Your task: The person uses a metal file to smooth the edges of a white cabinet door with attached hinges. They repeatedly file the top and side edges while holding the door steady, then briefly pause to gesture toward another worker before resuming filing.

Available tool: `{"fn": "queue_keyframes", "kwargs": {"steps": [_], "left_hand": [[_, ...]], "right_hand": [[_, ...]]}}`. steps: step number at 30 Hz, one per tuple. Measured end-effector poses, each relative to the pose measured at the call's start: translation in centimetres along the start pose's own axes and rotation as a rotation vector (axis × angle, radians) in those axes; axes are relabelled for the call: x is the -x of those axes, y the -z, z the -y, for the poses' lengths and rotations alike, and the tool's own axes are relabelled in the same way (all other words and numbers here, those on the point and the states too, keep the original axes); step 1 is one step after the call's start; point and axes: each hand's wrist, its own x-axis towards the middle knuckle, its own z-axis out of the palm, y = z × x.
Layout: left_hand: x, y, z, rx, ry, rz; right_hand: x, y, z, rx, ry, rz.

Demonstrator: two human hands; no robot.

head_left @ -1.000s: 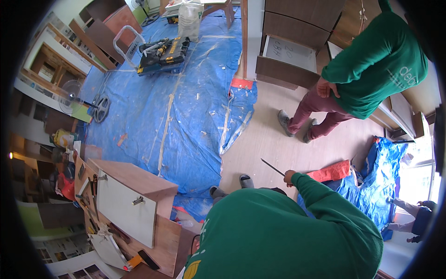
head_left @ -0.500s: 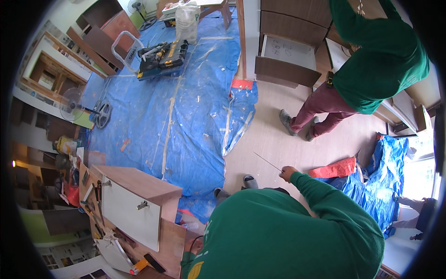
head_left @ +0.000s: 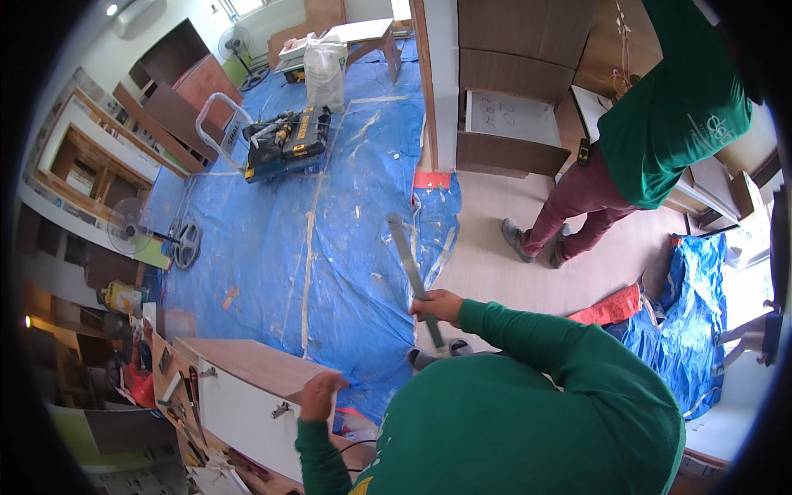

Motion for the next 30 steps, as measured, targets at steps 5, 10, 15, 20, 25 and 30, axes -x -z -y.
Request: {"fn": "queue_keyframes", "kwargs": {"steps": [5,10,15,20,25,30], "left_hand": [[-10.4,-8.2,-3.2,0.274,-0.120,0.107],[-16.3,-11.7,-3.4,0.646,0.106,0.114],[-20.5,-10.7,-1.2,0.696,0.232,-0.062],[-23.8,-11.0,1.5,0.596,0.481,-0.414],[-24.1,-13.5,1.4,0.527,0.702,-0.553],[-26.6,-14.0,0.0,0.393,0.913,-0.424]], "right_hand": [[-2.8,-6.2,7.5,-0.278,0.092,0.174],[-7.1,-5.5,9.1,-0.117,0.052,0.228],[-14.9,6.1,6.8,-0.306,-0.091,0.082],[-24.7,29.3,3.1,-0.985,0.047,-0.500],[-30.3,49.4,2.2,-1.351,0.257,-0.956],[-32.8,59.7,2.5,-1.610,0.319,-1.151]]}}
